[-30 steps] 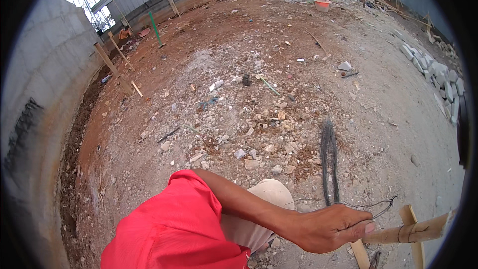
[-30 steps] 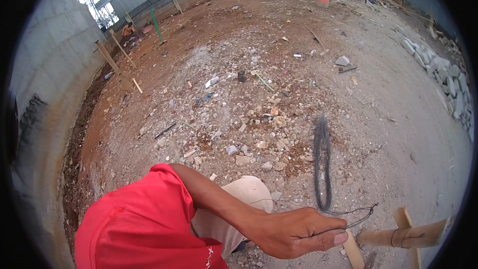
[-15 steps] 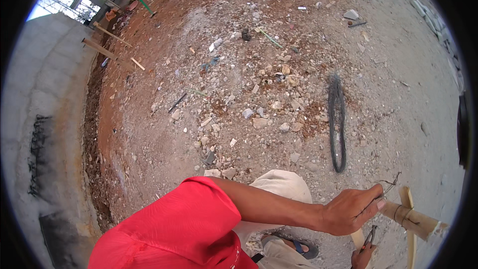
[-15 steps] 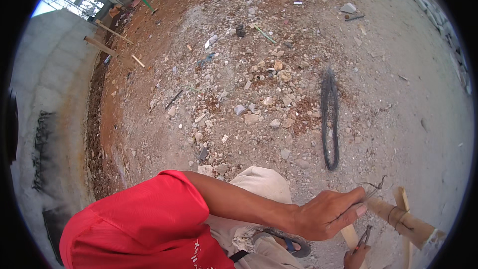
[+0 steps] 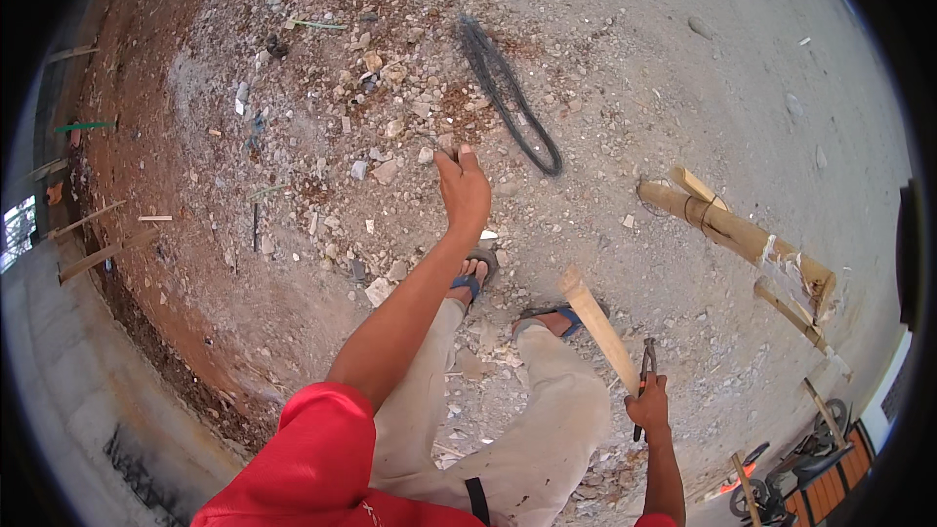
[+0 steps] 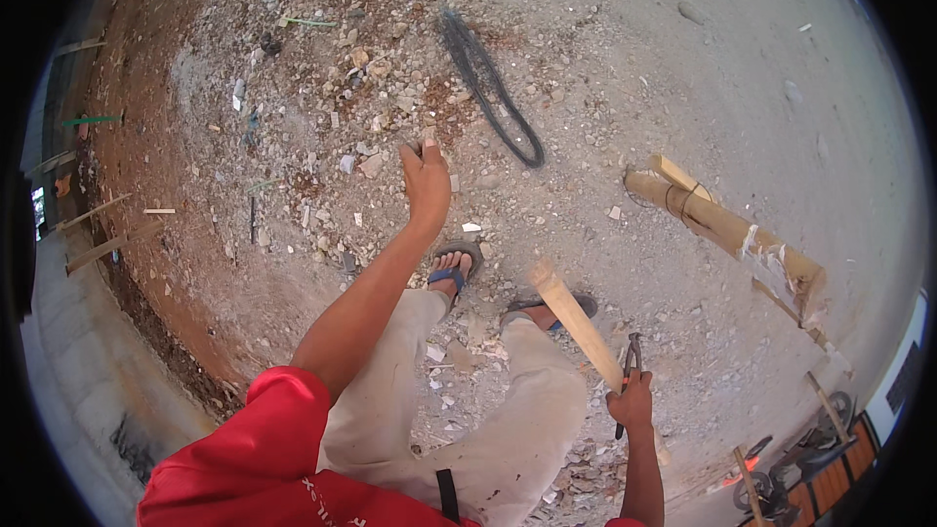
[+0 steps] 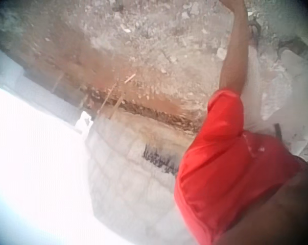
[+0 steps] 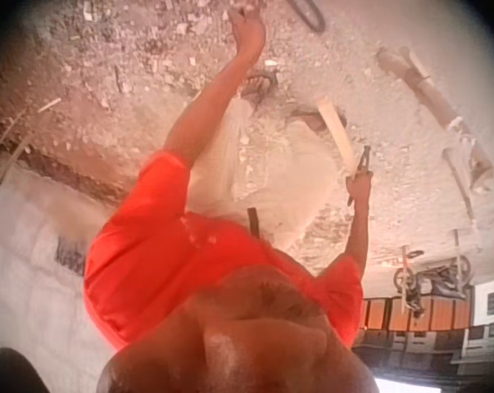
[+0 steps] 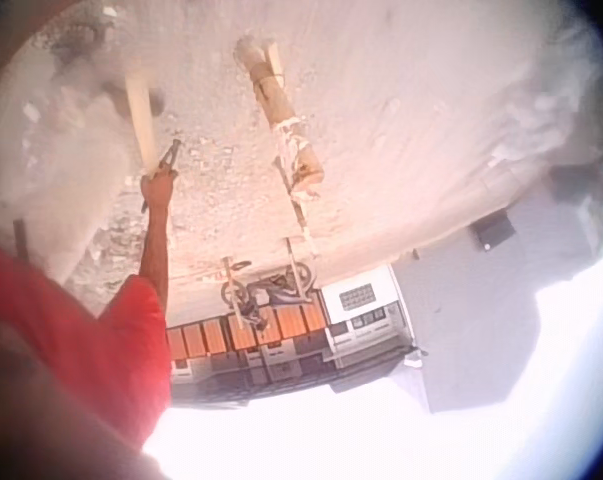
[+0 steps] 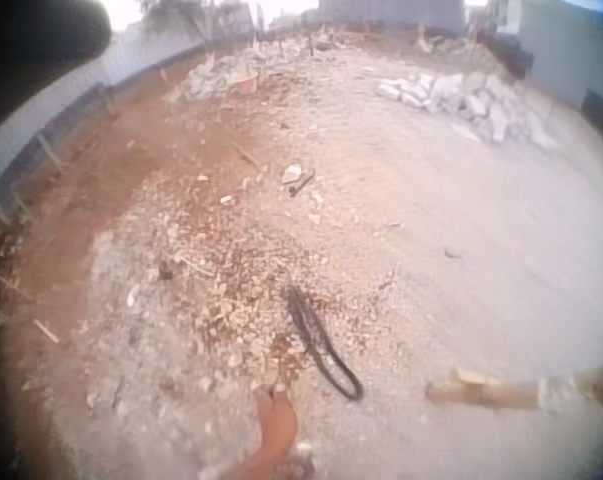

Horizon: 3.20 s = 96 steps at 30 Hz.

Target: The person prepares wire from a bundle and uses it to secure a vertical bamboo pole to a horizontal wooden crossbar, tightening the wire with pliers.

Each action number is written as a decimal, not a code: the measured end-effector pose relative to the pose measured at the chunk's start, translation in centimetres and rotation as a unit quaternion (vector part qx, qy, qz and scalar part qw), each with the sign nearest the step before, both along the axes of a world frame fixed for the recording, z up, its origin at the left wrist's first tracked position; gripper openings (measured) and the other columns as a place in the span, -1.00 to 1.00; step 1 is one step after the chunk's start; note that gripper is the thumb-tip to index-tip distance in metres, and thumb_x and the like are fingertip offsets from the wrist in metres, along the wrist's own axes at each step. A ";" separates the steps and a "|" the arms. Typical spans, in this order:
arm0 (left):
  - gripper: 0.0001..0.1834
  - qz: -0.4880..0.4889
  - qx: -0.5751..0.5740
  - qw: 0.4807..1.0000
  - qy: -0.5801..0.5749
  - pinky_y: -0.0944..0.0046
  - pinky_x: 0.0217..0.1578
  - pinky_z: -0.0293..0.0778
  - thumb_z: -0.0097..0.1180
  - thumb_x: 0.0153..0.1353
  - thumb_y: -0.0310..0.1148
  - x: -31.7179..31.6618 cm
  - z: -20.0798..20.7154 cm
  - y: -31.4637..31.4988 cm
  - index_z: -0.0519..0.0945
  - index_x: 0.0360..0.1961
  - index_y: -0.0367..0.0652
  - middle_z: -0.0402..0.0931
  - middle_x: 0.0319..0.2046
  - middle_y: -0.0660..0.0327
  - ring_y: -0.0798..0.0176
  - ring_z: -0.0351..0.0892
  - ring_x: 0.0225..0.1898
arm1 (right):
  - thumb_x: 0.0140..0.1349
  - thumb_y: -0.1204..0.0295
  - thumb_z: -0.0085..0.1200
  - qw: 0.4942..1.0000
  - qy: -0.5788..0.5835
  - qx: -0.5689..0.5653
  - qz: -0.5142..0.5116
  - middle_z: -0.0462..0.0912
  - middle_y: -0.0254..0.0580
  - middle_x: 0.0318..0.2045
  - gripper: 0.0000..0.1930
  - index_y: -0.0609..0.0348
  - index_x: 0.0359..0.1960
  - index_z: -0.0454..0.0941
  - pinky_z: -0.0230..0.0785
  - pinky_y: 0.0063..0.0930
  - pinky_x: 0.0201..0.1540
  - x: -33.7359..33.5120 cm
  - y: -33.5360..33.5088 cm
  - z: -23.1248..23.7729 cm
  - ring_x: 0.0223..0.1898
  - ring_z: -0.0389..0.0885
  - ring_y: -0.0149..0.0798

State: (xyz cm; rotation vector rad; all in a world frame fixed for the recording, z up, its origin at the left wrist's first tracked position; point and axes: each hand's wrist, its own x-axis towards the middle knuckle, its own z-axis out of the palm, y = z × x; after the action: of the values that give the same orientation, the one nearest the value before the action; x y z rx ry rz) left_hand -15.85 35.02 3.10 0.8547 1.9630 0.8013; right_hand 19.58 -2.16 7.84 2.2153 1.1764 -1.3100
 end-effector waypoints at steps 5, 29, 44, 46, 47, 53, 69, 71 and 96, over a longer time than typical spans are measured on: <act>-0.62 -0.318 0.023 0.930 0.182 -0.03 -0.17 0.47 0.15 0.24 -0.28 1.8 -10.0 3.2 0.36 -0.01 -0.23 0.43 -0.21 -0.01 -0.05 0.56 -0.15 | -0.17 0.48 0.30 0.992 0.024 -0.084 -0.088 0.42 0.12 -0.20 -0.50 0.26 -0.13 0.41 0.40 -0.05 -0.02 -6.1 -11.2 8.0 -0.15 0.49 0.19; -0.71 -0.719 0.018 0.636 0.281 0.00 -0.23 0.62 0.19 0.11 -0.25 -6.4 -3.4 1.9 0.56 -0.18 -0.15 0.58 -0.19 0.08 -0.09 0.66 -0.21 | -0.18 0.50 0.31 0.945 -0.044 -0.108 -0.306 0.47 -0.06 -0.27 -0.48 0.29 -0.09 0.45 0.41 -0.24 -0.13 -16.4 -16.5 25.2 -0.22 0.50 -0.07; -0.50 -0.065 -0.225 0.967 0.100 0.20 -0.53 0.19 0.11 0.35 -0.06 -44.0 33.2 -27.7 0.43 -0.61 -0.21 0.31 -0.66 0.30 0.36 0.25 -0.58 | -0.23 0.50 0.32 0.959 0.007 0.007 -0.283 0.52 -0.06 -0.34 -0.46 0.35 -0.13 0.42 0.41 -0.26 -0.15 -21.8 -23.4 33.2 -0.26 0.53 -0.09; -0.50 -0.036 -0.235 0.953 0.188 0.05 -0.42 0.33 0.14 0.30 -0.07 -46.1 34.2 -35.7 0.53 -0.52 -0.39 0.48 -0.60 0.03 0.06 0.47 -0.51 | -0.22 0.49 0.32 0.947 0.051 0.016 -0.317 0.54 -0.05 -0.36 -0.48 0.37 -0.14 0.43 0.43 -0.25 -0.16 -21.3 -21.3 33.1 -0.28 0.56 -0.07; -0.47 -0.029 -0.261 0.932 0.251 -0.04 -0.34 0.40 0.16 0.26 -0.07 -46.3 34.8 -39.7 0.58 -0.44 -0.49 0.57 -0.54 -0.16 -0.15 0.60 -0.45 | -0.20 0.48 0.33 0.939 0.074 0.017 -0.336 0.54 -0.02 -0.37 -0.50 0.38 -0.17 0.42 0.44 -0.21 -0.16 -21.2 -19.4 34.4 -0.28 0.57 -0.04; -0.41 0.132 -0.275 0.919 0.251 -0.17 -0.11 0.44 0.10 0.23 0.01 -40.3 38.9 -58.7 0.62 -0.30 -0.51 0.55 -0.28 -0.43 -0.44 0.54 -0.09 | -0.13 0.60 0.22 0.911 0.120 0.026 -0.394 0.44 -0.27 -0.51 -0.64 0.19 -0.25 0.38 0.29 -0.47 -0.63 -17.2 -19.7 30.5 -0.64 0.41 -0.36; -0.37 0.501 -0.285 0.816 0.044 -0.10 0.05 0.44 0.09 0.21 0.04 -35.8 33.5 -92.9 0.63 -0.15 -0.48 0.57 -0.13 -0.38 -0.34 0.55 0.02 | 0.00 0.50 0.19 0.981 0.192 -0.009 0.018 0.52 -0.23 -0.54 -0.72 0.23 -0.20 0.51 0.36 -0.41 -0.60 -24.9 -19.8 29.4 -0.65 0.49 -0.30; -0.36 0.535 -0.272 0.799 0.034 -0.09 0.04 0.45 0.10 0.19 0.05 -38.5 33.5 -95.0 0.62 -0.13 -0.47 0.58 -0.14 -0.35 -0.34 0.56 0.02 | 0.01 0.50 0.19 0.976 0.198 -0.015 0.086 0.53 -0.23 -0.54 -0.73 0.23 -0.20 0.52 0.36 -0.40 -0.60 -30.2 -19.6 30.4 -0.65 0.49 -0.30; -0.32 0.686 -0.268 0.675 -0.032 -0.02 -0.21 0.45 0.18 0.21 0.12 -77.0 32.8 -111.7 0.62 -0.32 -0.50 0.61 -0.43 -0.14 -0.09 0.59 -0.33 | 0.11 0.23 0.17 0.814 0.200 -0.091 0.538 0.63 -0.22 -0.52 -0.69 0.24 -0.26 0.67 0.38 -0.40 -0.46 -90.8 -21.8 30.0 -0.52 0.57 -0.30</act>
State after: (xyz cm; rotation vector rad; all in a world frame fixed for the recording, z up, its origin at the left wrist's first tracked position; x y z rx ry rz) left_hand -92.84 -76.65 35.87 -1.2112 2.3580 0.8532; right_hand -71.18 -23.95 37.80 0.7804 1.9056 -1.2388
